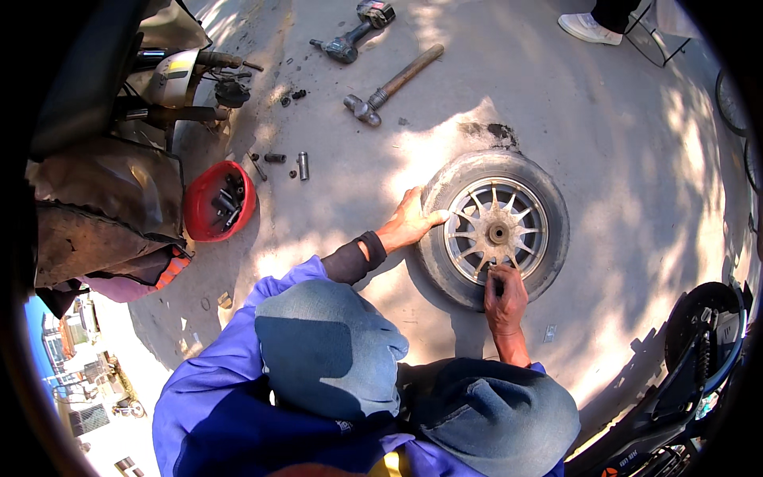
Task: The person retrieves a battery and attaches it to a cordless impact wrench, then uses the tool to remove bolts from a scooter's front wheel. They use a hammer to loosen the wheel, remove it from the axle, and place it on the ground. The person then uses a hammer to tap the wheel hub and removes the axle nut by hand.
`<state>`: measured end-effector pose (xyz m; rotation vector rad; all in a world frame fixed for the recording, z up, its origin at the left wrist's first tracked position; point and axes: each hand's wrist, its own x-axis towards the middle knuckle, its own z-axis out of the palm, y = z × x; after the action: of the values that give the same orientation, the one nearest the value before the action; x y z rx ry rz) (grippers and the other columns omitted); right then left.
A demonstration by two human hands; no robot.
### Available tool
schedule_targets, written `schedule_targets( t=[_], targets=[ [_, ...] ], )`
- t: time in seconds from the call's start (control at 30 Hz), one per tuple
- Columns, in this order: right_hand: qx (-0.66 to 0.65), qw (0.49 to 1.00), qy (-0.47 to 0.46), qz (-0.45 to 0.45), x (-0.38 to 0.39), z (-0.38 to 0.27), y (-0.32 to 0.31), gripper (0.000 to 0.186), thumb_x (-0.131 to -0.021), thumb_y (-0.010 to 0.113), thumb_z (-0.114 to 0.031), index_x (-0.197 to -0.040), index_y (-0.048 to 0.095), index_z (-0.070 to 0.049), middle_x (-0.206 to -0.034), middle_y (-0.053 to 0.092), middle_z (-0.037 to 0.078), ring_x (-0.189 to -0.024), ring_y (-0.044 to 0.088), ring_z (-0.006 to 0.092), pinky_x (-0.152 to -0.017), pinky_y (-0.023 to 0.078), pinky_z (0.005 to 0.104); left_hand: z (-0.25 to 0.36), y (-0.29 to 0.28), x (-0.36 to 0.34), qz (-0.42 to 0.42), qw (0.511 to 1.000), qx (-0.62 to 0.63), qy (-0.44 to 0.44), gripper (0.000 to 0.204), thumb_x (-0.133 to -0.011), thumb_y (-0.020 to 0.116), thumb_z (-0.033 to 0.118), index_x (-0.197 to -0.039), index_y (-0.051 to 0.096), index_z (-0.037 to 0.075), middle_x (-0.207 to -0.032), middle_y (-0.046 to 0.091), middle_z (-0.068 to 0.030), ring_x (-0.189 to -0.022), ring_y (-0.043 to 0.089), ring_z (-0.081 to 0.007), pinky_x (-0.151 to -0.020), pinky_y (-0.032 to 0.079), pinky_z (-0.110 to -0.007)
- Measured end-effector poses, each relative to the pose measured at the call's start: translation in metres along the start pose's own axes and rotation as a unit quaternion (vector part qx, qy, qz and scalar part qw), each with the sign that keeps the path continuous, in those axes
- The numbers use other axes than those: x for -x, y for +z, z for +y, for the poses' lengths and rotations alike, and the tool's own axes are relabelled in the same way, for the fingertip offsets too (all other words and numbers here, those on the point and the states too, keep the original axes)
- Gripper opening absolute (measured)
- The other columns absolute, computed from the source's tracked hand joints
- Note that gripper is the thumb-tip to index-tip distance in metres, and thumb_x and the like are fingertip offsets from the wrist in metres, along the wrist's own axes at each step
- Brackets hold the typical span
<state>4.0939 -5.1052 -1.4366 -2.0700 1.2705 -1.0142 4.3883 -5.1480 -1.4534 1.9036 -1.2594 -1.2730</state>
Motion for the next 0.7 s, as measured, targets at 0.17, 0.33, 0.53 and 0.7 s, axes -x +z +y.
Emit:
schedule_targets(
  t=[0.17,0.33,0.53,0.7],
  targets=[
    [-0.006,1.0,0.016,-0.015,-0.004,0.0,0.0,0.02,-0.087,0.077,0.007,-0.1,0.064,-0.002,-0.102,0.072,0.017,-0.091,0.072,0.0358,-0.082,0.058,0.0403,0.008,-0.002,-0.001,0.0,1.0,0.01,-0.011,0.104,-0.088,0.078,0.053,-0.162,0.031,-0.004,-0.156,0.041,-0.0298,-0.15,0.038,-0.0443,-0.126,0.033,-0.051],
    [-0.005,1.0,0.001,-0.005,-0.004,-0.002,-0.001,0.02,-0.087,0.077,0.007,-0.1,0.064,-0.002,-0.103,0.072,0.016,-0.09,0.071,0.0354,-0.081,0.057,0.0393,0.009,0.0,0.011,0.017,1.0,0.011,-0.008,0.103,-0.091,0.078,0.056,-0.161,0.034,-0.005,-0.16,0.04,-0.0302,-0.153,0.037,-0.0419,-0.128,0.031,-0.049],
    [-0.009,1.0,0.013,-0.007,-0.001,-0.001,0.004,0.019,-0.087,0.076,0.007,-0.099,0.065,-0.002,-0.105,0.073,0.016,-0.091,0.072,0.0336,-0.082,0.058,0.0395,0.003,-0.001,0.017,0.023,1.0,-0.003,-0.006,0.107,-0.092,0.072,0.06,-0.162,0.027,-0.007,-0.161,0.036,-0.0326,-0.152,0.036,-0.0471,-0.126,0.033,-0.053],
    [-0.001,1.0,0.011,-0.003,-0.001,0.002,0.001,0.019,-0.087,0.075,0.008,-0.099,0.065,-0.002,-0.104,0.073,0.017,-0.092,0.072,0.0344,-0.083,0.058,0.0404,0.019,-0.006,0.023,0.007,0.997,-0.08,0.008,0.102,-0.1,0.061,0.064,-0.161,0.025,-0.01,-0.155,0.041,-0.0353,-0.148,0.041,-0.0482,-0.124,0.036,-0.051]
  ],
)
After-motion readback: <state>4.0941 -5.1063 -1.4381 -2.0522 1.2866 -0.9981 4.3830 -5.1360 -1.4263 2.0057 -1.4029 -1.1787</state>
